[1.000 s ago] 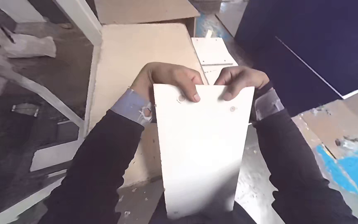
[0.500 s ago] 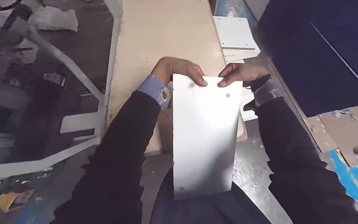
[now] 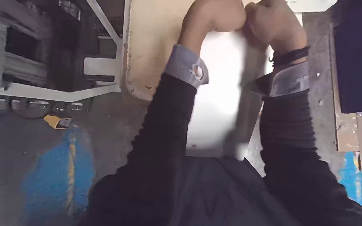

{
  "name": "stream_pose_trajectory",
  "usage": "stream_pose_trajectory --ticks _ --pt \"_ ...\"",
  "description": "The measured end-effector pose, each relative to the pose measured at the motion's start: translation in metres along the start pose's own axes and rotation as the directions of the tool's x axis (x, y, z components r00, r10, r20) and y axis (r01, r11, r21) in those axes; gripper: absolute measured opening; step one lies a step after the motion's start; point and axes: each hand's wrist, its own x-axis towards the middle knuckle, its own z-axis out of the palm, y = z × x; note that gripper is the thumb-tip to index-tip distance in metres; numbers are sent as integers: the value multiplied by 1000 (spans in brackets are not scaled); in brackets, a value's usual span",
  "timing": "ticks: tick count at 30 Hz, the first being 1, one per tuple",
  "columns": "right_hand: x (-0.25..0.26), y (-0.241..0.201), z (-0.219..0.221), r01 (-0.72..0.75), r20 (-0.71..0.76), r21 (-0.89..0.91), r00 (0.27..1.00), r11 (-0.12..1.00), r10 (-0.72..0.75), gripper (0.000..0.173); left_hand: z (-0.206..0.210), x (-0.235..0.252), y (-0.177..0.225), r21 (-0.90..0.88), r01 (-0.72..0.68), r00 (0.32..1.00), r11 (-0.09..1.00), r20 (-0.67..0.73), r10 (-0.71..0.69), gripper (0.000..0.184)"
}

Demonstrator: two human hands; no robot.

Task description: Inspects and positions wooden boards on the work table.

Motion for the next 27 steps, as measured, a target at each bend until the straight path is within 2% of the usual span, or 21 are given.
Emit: stream_pose_trajectory --ticks 2,4,8,10,12,16,21,24,27 --pt "-6 -9 16 -108 -115 -44 988 993 102 55 16 -3 -2 -34 66 989 997 -129 -70 35" --pt "-13 -9 34 -152 -145 -88 980 985 138 62 29 -9 -2 13 157 981 988 -115 -154 45" --pt "-9 6 72 -81 -171 -134 984 988 58 72 53 -12 -24 -24 206 974 978 -89 -208 45" --pt "-16 17 90 4 -218 -116 975 993 -30 71 71 -28 -27 -78 170 964 982 -193 -182 39" --pt "-11 25 100 22 -211 -104 977 994 -43 70 85 -22 -39 -95 155 956 983 -235 -174 37" --pt "10 24 107 -13 -177 -157 984 988 -15 68 75 6 -59 -85 220 974 972 -36 -223 41" --pt "29 33 122 68 -270 -145 957 987 -105 65 74 18 -73 -57 212 977 976 0 -212 39" --pt "43 35 123 135 -323 -142 930 981 -174 63 71 26 -79 -52 195 980 979 -36 -197 38" --pt "52 29 117 149 -326 -119 928 982 -181 62 64 34 -83 -45 196 979 980 -56 -198 37"
